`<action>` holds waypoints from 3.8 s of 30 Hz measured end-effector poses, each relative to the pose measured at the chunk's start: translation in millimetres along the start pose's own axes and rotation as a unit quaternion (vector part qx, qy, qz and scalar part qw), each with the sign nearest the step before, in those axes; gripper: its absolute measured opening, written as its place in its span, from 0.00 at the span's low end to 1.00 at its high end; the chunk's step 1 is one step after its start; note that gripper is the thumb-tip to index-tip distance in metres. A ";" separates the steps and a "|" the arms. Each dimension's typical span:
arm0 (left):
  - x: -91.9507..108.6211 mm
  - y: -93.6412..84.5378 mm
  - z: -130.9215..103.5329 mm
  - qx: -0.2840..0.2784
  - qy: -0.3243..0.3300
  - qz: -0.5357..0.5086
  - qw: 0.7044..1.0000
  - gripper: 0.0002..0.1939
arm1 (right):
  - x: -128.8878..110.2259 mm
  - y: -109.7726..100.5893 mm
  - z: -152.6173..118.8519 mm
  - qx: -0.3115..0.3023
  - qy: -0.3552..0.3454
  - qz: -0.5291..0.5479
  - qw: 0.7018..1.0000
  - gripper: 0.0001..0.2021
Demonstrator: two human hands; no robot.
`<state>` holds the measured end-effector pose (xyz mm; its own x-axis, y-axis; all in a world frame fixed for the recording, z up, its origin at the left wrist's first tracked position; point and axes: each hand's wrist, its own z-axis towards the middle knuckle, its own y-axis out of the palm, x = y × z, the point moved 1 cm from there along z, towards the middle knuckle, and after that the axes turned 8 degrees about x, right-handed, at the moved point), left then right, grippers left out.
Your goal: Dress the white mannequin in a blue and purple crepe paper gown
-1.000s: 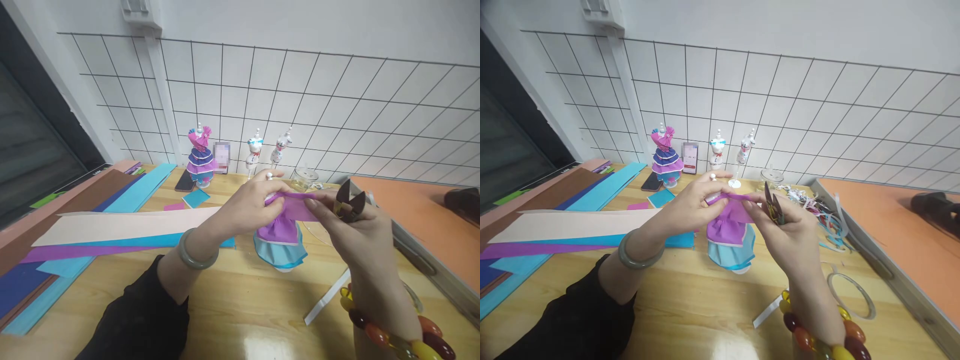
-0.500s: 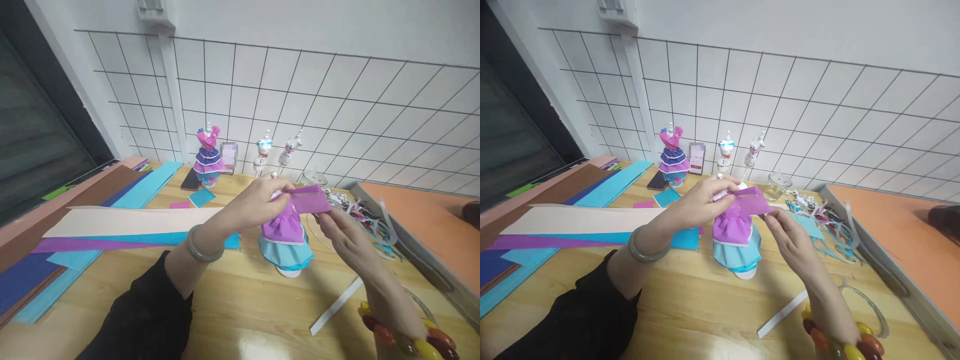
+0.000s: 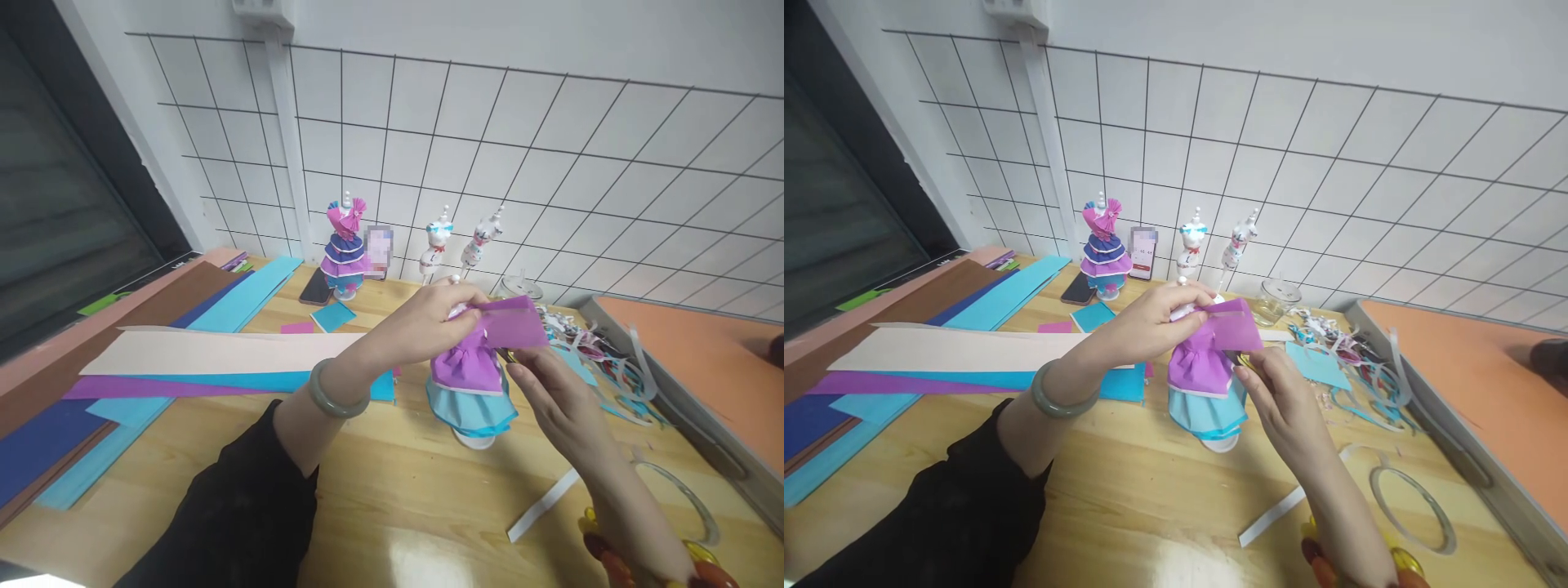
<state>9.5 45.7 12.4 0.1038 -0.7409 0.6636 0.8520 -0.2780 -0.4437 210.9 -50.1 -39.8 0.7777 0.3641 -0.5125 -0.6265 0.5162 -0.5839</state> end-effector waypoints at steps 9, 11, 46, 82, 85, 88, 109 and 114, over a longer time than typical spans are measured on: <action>1.7 -0.3 1.2 -0.005 0.005 0.000 1.000 0.11 | -7.2 7.0 -0.3 0.014 -0.012 0.008 1.000 0.11; 2.5 -0.7 1.2 -0.004 0.006 0.001 1.000 0.10 | -9.4 9.0 0.4 0.015 -0.010 0.016 1.000 0.11; 11.7 -4.3 0.2 -0.041 0.000 0.012 0.999 0.13 | -29.9 22.7 1.0 0.069 -0.004 -0.029 0.997 0.12; 13.9 -7.7 -3.2 -0.069 -0.015 0.017 0.997 0.15 | -31.0 31.2 6.3 0.086 -0.015 -0.003 0.996 0.14; 12.1 -7.0 -2.7 -0.068 -0.010 0.009 0.998 0.15 | -30.7 31.9 6.1 0.086 -0.020 0.001 0.996 0.13; 11.6 -6.5 -2.4 -0.067 -0.006 0.009 0.998 0.15 | -29.6 32.3 4.9 0.090 -0.030 0.000 0.995 0.12; 13.0 -6.9 -1.8 -0.075 -0.007 0.028 0.997 0.16 | -26.8 31.4 3.4 0.111 -0.056 -0.040 0.991 0.10; 13.0 -7.8 -1.3 -0.081 0.005 0.014 0.997 0.17 | -21.7 31.7 2.9 0.116 -0.059 -0.038 0.991 0.12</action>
<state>3.5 37.5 23.8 0.1204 -0.7558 0.6436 0.7549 -0.3513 -0.5538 174.2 -39.4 -45.4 0.8310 0.3991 -0.3875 -0.5483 0.7051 -0.4497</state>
